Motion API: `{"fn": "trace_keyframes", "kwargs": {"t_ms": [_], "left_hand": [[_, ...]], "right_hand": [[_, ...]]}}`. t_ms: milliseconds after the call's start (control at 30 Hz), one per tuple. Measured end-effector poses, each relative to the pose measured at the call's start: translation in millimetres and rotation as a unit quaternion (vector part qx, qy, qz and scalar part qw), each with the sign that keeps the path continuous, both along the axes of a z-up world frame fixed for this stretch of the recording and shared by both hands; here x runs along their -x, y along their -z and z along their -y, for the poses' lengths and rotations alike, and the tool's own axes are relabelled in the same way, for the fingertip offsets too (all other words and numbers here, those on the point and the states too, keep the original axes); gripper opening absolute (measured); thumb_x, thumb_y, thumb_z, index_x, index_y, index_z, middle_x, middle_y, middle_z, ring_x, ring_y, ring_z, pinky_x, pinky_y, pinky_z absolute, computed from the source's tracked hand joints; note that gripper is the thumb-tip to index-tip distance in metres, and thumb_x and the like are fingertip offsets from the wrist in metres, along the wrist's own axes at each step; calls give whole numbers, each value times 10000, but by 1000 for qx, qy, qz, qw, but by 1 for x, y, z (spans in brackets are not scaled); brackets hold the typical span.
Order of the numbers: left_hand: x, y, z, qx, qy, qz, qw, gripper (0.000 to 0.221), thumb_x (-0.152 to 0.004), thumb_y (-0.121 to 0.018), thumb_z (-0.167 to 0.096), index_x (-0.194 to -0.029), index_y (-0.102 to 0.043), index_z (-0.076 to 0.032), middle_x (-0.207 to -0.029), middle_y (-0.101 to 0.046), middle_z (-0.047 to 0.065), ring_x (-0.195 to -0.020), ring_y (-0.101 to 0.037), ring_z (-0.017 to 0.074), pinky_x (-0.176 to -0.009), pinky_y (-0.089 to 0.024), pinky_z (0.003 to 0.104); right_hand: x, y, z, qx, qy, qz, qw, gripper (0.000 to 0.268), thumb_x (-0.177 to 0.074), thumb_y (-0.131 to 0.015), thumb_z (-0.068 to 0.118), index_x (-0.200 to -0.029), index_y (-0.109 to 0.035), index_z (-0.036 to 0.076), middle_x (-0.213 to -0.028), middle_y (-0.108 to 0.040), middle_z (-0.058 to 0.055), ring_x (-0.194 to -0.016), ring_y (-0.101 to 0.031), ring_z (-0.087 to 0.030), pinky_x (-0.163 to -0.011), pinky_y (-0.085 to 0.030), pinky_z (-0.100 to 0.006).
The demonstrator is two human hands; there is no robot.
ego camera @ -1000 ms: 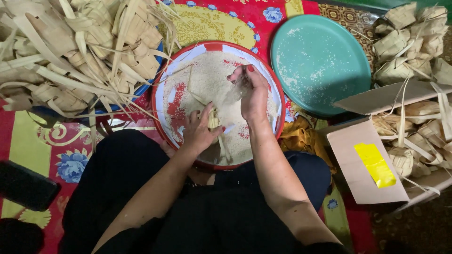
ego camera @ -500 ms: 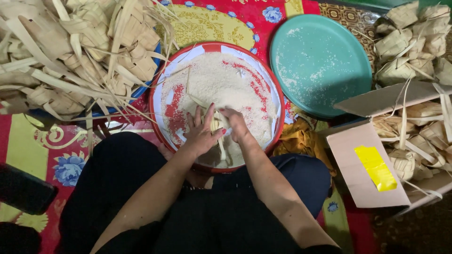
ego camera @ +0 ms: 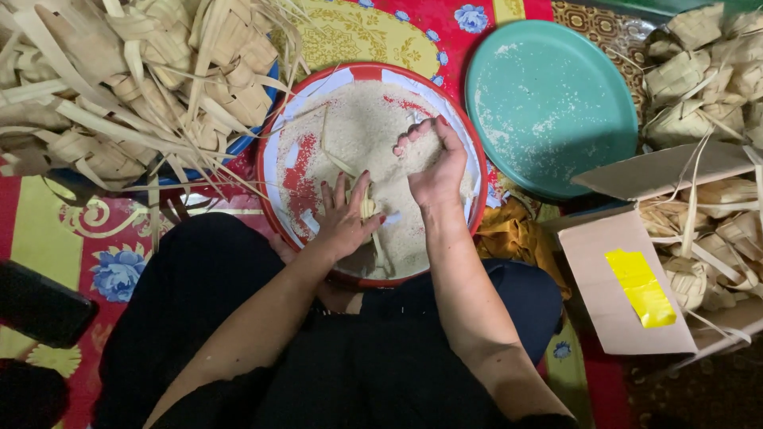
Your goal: Filling woven palm leaf pouches (ketupat) with raw rice in preparation for cooking.
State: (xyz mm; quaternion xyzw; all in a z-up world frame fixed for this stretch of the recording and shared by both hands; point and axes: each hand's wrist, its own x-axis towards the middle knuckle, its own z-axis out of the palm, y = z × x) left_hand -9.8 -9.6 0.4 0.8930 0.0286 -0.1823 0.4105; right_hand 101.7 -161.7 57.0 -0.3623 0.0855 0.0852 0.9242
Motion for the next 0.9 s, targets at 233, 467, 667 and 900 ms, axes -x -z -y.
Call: {"fn": "trace_keyframes", "kwargs": {"t_ms": [233,467,667,900], "left_hand": [[1,-8,-1,8,4,-10,1000,850,-992,-543,-529,-1632,3,-406,-1674,21,228,-1497,84,581,-1051,-153,840],[-3,1,-3,-25,27,-11,999,880,-989,-542,-516,-1635,40,-382,-1659,-5,245,-1497,56,587,-1056,-188,824],[-4,-4,-1,-32,40,-24,998,892,-980,-532,-544,-1629,62,-396,-1657,5,232,-1497,55,581,-1052,-197,822],[-3,-3,-2,-33,32,-14,999,881,-976,-547,-519,-1636,20,-382,-1647,-32,216,-1497,22,567,-1070,-213,792]], "right_hand": [[-1,11,3,165,-16,115,979,405,-953,-532,383,-900,-700,19,-809,-707,-181,-863,-704,-295,-815,-569,-378],[-8,67,39,274,-17,-42,961,582,-1068,-409,420,-1533,-434,72,-1611,-370,-165,-1522,-201,-482,-1193,-150,-686],[20,75,-6,301,-89,-60,947,646,-1022,-521,217,-1613,-295,84,-1579,-400,-255,-1443,-410,-455,-1167,-383,-551],[-9,146,25,156,-81,-205,963,320,-870,-679,311,-1086,-722,79,-1006,-728,-187,-941,-702,-367,-878,-573,-512]]}}
